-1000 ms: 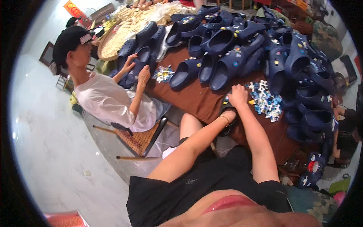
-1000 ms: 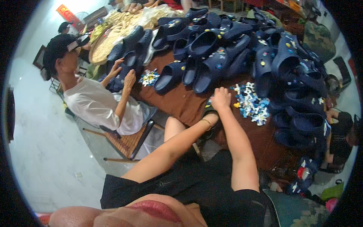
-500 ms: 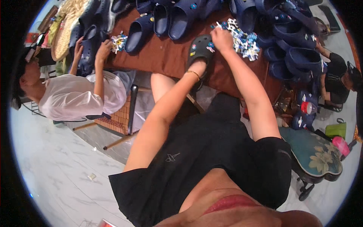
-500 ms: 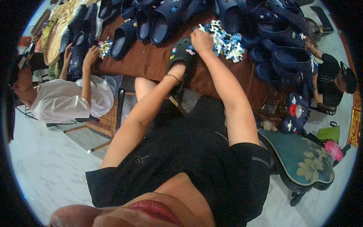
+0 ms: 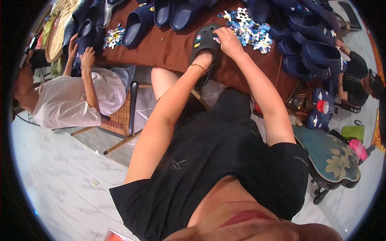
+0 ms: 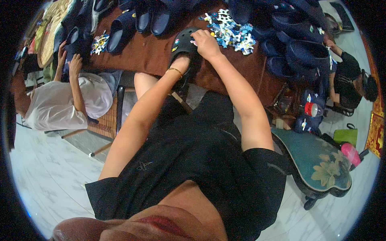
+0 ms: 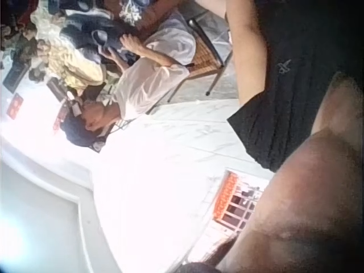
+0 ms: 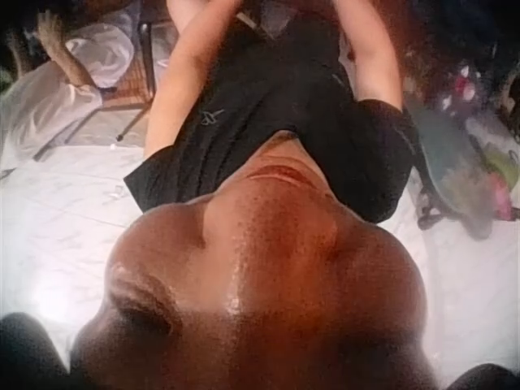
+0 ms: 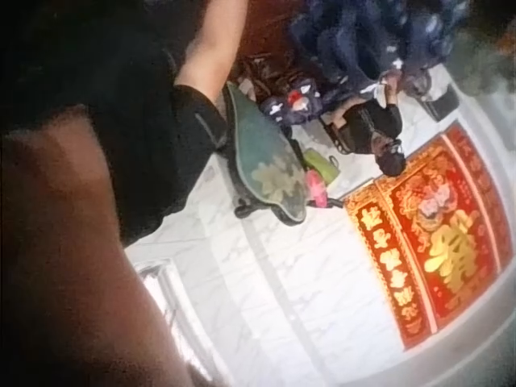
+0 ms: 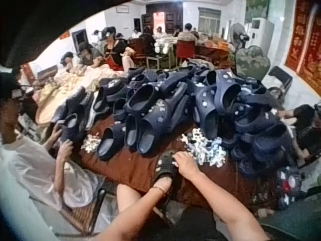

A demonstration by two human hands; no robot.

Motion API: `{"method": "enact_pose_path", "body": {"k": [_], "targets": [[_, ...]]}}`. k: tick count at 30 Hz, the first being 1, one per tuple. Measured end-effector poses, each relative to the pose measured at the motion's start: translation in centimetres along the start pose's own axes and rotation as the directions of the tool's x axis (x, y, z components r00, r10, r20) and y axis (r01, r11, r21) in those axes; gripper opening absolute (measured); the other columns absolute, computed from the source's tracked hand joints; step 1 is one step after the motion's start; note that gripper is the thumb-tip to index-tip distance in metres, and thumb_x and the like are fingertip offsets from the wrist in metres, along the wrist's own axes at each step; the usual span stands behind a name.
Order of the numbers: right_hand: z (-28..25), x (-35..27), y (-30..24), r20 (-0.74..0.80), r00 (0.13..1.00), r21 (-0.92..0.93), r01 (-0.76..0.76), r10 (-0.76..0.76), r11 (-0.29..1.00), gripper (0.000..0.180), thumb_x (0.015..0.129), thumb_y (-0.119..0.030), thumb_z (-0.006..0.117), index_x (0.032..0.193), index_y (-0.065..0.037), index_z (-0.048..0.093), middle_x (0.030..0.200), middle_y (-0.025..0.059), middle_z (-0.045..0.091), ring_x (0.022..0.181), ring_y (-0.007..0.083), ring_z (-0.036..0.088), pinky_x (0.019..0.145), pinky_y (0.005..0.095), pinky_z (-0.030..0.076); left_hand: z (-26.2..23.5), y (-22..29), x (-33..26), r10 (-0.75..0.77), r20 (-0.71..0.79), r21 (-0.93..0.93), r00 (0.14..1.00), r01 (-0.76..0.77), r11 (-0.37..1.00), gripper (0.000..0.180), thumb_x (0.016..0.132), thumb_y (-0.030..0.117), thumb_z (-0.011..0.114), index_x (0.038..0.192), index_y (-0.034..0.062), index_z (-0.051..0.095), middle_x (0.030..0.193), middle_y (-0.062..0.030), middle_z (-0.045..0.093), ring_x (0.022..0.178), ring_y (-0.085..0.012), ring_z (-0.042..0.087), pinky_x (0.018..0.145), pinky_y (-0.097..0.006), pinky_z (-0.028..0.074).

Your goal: Attaching decorative charms to foam clogs.

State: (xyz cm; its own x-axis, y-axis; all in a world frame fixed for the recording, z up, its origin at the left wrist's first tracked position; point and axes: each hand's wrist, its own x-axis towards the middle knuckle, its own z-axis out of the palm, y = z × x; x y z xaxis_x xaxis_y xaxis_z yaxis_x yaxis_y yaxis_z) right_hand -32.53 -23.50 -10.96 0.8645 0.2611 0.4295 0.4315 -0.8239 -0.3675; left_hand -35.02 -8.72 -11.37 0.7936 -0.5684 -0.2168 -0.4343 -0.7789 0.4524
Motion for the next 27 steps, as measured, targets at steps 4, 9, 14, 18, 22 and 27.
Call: {"method": "enact_pose_path", "body": {"k": [4, 9, 14, 18, 22, 27], "targets": [[0.1, 0.0, 0.0, -0.046, 0.994, 0.054, -0.101, 0.104, 0.993, 0.018, 0.069, -0.005, 0.057, 0.086, -0.005, 0.049, 0.082, 0.0129, 0.050, 0.082, 0.0318, 0.049, 0.072, 0.0396, 0.041, 0.3, -0.5, 0.3, 0.038, -0.075, 0.019, 0.996, -0.037, 0.999, 0.024, 0.076, 0.004, 0.038, 0.089, -0.0036, 0.058, 0.096, -0.0252, 0.055, 0.090, -0.0332, 0.055, 0.079, -0.041, 0.044], [0.7, -3.2, 1.2, -0.132, 0.911, 0.124, -0.377, 0.392, 0.918, 0.018, 0.069, -0.005, 0.058, 0.082, -0.003, 0.046, 0.080, 0.0150, 0.051, 0.080, 0.0340, 0.050, 0.068, 0.0404, 0.041, -0.1, 0.1, 0.9, -0.032, 0.017, 0.082, 0.999, 0.031, 0.996, 0.025, 0.075, 0.002, 0.040, 0.091, -0.0047, 0.058, 0.097, -0.0244, 0.055, 0.089, -0.0331, 0.056, 0.079, -0.040, 0.044], [-1.9, -3.7, 3.9, -0.332, 0.846, 0.050, -0.426, 0.418, 0.903, 0.012, 0.071, -0.008, 0.055, 0.083, -0.005, 0.052, 0.085, 0.0144, 0.054, 0.080, 0.0314, 0.053, 0.069, 0.0396, 0.043, 1.1, -1.1, 1.3, -0.041, 0.092, 0.099, 0.995, 0.032, 0.995, 0.025, 0.075, 0.003, 0.040, 0.092, -0.0043, 0.058, 0.099, -0.0246, 0.055, 0.091, -0.0327, 0.055, 0.080, -0.040, 0.044], [-2.9, -3.3, 6.2, -0.300, 0.689, -0.002, -0.692, 0.660, 0.722, 0.024, 0.070, -0.022, 0.060, 0.086, -0.006, 0.053, 0.088, 0.0148, 0.054, 0.085, 0.0310, 0.053, 0.073, 0.0387, 0.043, 2.4, -2.2, 1.5, -0.024, -0.020, 0.093, 1.000, 0.026, 0.995, 0.026, 0.076, 0.005, 0.039, 0.093, -0.0045, 0.058, 0.099, -0.0249, 0.054, 0.092, -0.0322, 0.055, 0.079, -0.040, 0.044], [-2.3, -3.4, 5.9, -0.167, 0.709, -0.207, -0.704, 0.685, 0.679, 0.036, 0.067, -0.030, 0.063, 0.091, -0.005, 0.054, 0.092, 0.0187, 0.053, 0.087, 0.0337, 0.053, 0.074, 0.0415, 0.043, 0.7, -0.9, 0.5, -0.024, 0.032, 0.067, 0.999, 0.022, 0.998, 0.026, 0.077, 0.005, 0.039, 0.092, -0.0047, 0.058, 0.098, -0.0252, 0.055, 0.091, -0.0330, 0.056, 0.079, -0.040, 0.044], [-3.0, -4.0, 6.3, -0.148, 0.636, -0.164, -0.771, 0.757, 0.615, 0.040, 0.063, -0.031, 0.067, 0.089, -0.004, 0.054, 0.090, 0.0184, 0.054, 0.085, 0.0326, 0.054, 0.073, 0.0408, 0.044, 0.4, 0.4, 1.0, -0.062, 0.021, -0.141, 0.998, 0.065, 0.988, 0.039, 0.080, 0.015, 0.035, 0.116, -0.0004, 0.044, 0.118, -0.0229, 0.043, 0.109, -0.0316, 0.043, 0.095, -0.038, 0.032]]}}
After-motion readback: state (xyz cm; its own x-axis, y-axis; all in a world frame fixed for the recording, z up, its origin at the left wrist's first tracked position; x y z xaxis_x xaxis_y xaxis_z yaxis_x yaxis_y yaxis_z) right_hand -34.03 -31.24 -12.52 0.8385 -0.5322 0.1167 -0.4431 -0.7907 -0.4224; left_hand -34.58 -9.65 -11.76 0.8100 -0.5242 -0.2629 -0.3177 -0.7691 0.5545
